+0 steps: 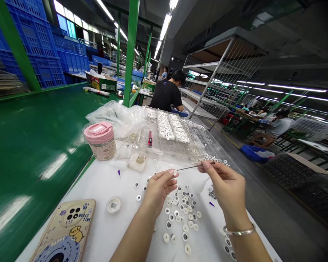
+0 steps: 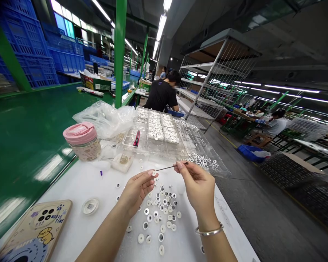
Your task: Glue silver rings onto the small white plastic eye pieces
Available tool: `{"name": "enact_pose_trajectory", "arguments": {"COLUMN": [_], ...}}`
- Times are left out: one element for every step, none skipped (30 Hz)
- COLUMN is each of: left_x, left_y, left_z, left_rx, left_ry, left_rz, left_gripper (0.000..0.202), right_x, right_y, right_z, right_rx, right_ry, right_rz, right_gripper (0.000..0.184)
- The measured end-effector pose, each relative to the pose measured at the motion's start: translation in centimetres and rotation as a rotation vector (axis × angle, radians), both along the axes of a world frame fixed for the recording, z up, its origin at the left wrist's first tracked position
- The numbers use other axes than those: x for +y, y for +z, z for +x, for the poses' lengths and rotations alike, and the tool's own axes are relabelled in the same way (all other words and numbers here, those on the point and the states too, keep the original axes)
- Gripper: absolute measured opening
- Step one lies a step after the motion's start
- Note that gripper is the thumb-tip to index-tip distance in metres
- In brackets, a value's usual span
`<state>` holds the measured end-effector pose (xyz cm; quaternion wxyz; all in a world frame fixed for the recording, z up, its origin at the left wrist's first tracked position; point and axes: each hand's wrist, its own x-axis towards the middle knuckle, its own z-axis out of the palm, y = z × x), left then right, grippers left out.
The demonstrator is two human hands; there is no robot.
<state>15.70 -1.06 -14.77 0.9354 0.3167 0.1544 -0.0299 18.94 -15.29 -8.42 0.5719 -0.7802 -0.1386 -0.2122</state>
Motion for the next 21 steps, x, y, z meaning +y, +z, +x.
{"name": "enact_pose_trajectory", "arguments": {"left_x": [0.0, 0.0, -0.1, -0.1, -0.1, -0.1, -0.1, -0.1, 0.0, 0.2, 0.4, 0.8, 1.2, 1.7, 2.2, 2.7, 3.1, 3.5, 3.8, 4.1, 4.2], "left_y": [0.0, 0.0, -0.1, -0.1, -0.2, -0.3, -0.3, -0.4, -0.4, -0.3, -0.2, -0.1, 0.0, 0.1, 0.1, 0.1, 0.0, -0.1, -0.3, -0.5, -0.7], "left_z": [0.0, 0.1, 0.1, 0.1, 0.1, 0.2, 0.2, 0.2, 0.3, 0.3, 0.3, 0.3, 0.2, 0.2, 0.1, 0.0, -0.1, -0.2, -0.3, -0.4, -0.4], "left_rx": [0.004, 0.008, 0.010, 0.012, 0.015, 0.018, 0.025, 0.032, 0.039, 0.045, 0.048, 0.051, 0.053, 0.056, 0.061, 0.066, 0.070, 0.073, 0.075, 0.076, 0.076], "left_ry": [0.006, 0.008, 0.010, 0.010, 0.013, 0.018, 0.027, 0.040, 0.054, 0.070, 0.088, 0.108, 0.133, 0.163, 0.196, 0.231, 0.259, 0.281, 0.297, 0.305, 0.310], "left_rz": [-0.001, 0.001, 0.004, 0.008, 0.014, 0.023, 0.036, 0.054, 0.079, 0.112, 0.156, 0.214, 0.285, 0.367, 0.460, 0.555, 0.647, 0.733, 0.813, 0.887, 0.954], "left_gripper": [0.025, 0.024, 0.024, 0.024, 0.023, 0.023, 0.022, 0.021, 0.020, 0.020, 0.021, 0.023, 0.025, 0.028, 0.031, 0.033, 0.034, 0.032, 0.030, 0.027, 0.025], "right_x": [0.0, 0.1, 0.1, 0.1, 0.1, 0.1, 0.1, 0.1, 0.0, 0.0, 0.0, 0.0, 0.1, 0.3, 0.6, 1.1, 1.7, 2.4, 3.3, 4.3, 5.3], "right_y": [-0.1, -0.3, -0.4, -0.6, -0.7, -0.8, -0.8, -0.8, -0.8, -0.7, -0.6, -0.5, -0.4, -0.2, -0.1, 0.0, 0.0, 0.1, 0.1, 0.1, 0.1], "right_z": [0.0, -0.1, -0.1, -0.2, -0.2, -0.2, -0.3, -0.3, -0.3, -0.3, -0.3, -0.3, -0.3, -0.2, -0.1, 0.0, 0.2, 0.5, 0.8, 1.2, 1.7], "right_rx": [-0.004, -0.009, -0.014, -0.017, -0.020, -0.023, -0.026, -0.033, -0.039, -0.043, -0.043, -0.036, -0.021, -0.006, 0.009, 0.022, 0.033, 0.041, 0.047, 0.054, 0.062], "right_ry": [-0.010, -0.019, -0.025, -0.028, -0.033, -0.042, -0.054, -0.068, -0.080, -0.086, -0.083, -0.073, -0.056, -0.034, -0.004, 0.033, 0.077, 0.126, 0.176, 0.227, 0.275], "right_rz": [0.003, 0.007, 0.013, 0.019, 0.028, 0.041, 0.057, 0.075, 0.091, 0.106, 0.116, 0.118, 0.116, 0.115, 0.112, 0.109, 0.107, 0.111, 0.119, 0.130, 0.140], "right_gripper": [0.017, 0.017, 0.017, 0.018, 0.018, 0.019, 0.019, 0.019, 0.019, 0.018, 0.018, 0.018, 0.018, 0.018, 0.019, 0.019, 0.019, 0.020, 0.021, 0.022, 0.023]}}
